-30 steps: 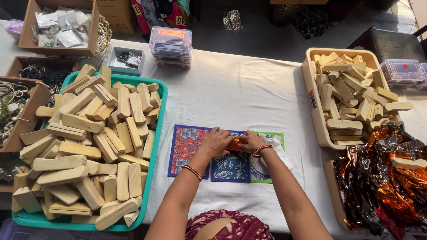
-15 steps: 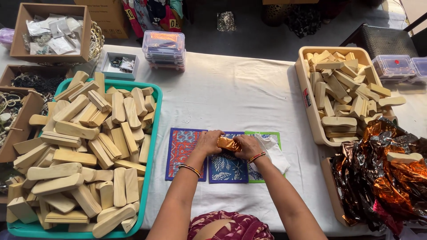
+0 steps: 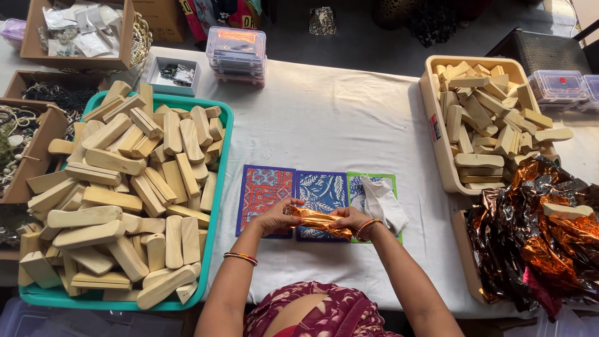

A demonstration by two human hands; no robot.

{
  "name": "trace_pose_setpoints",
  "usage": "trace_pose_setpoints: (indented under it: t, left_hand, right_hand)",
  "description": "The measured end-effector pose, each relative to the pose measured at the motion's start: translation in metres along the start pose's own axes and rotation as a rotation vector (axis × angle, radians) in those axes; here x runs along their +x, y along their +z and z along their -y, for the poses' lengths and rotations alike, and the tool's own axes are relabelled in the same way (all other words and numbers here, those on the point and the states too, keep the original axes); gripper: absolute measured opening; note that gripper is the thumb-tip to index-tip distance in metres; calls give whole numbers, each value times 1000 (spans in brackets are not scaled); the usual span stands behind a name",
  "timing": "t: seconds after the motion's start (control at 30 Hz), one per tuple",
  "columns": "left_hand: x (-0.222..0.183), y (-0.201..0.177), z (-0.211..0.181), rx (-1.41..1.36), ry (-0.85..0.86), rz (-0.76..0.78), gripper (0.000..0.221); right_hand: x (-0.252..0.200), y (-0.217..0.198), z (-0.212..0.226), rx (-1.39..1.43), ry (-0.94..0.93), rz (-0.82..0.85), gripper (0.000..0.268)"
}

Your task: Clean wooden blocks with a cloth and wrap them in decorative foil.

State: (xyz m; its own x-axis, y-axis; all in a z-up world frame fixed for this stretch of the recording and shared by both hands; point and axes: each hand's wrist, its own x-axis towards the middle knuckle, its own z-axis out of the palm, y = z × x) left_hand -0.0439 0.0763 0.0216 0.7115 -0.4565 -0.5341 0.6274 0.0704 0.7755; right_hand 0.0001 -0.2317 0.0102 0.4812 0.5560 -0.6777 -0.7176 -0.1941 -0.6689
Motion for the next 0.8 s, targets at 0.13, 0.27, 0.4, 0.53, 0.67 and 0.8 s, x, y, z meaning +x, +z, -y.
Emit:
trace_pose_setpoints:
  t: [0.13,0.27,0.4,0.53,0.67,0.8]
  left_hand:
    - [1,5,4,126,193,-62,86]
    - [-24,61,-45,1000,574,-256,84]
    - [1,70,-27,1326,448,-125,70]
    - [5,75,-23,1225,305,-116,55]
    - [15,75,3,1356,417,-161,51]
    - [9,75,32,1523,731,-271,56]
  right_hand:
    - [2,-8,-17,-39,15,-51,30]
    - [-2,-4,-18,-68,71,-109,26]
    - [-3,-6,-19,15,109,-103,27]
    - [-25,4,-11,32,85,-220,33]
    - [-39,0,-26,-241,-137,-461,37]
    - [-44,0,-61,-225,-302,-502,28]
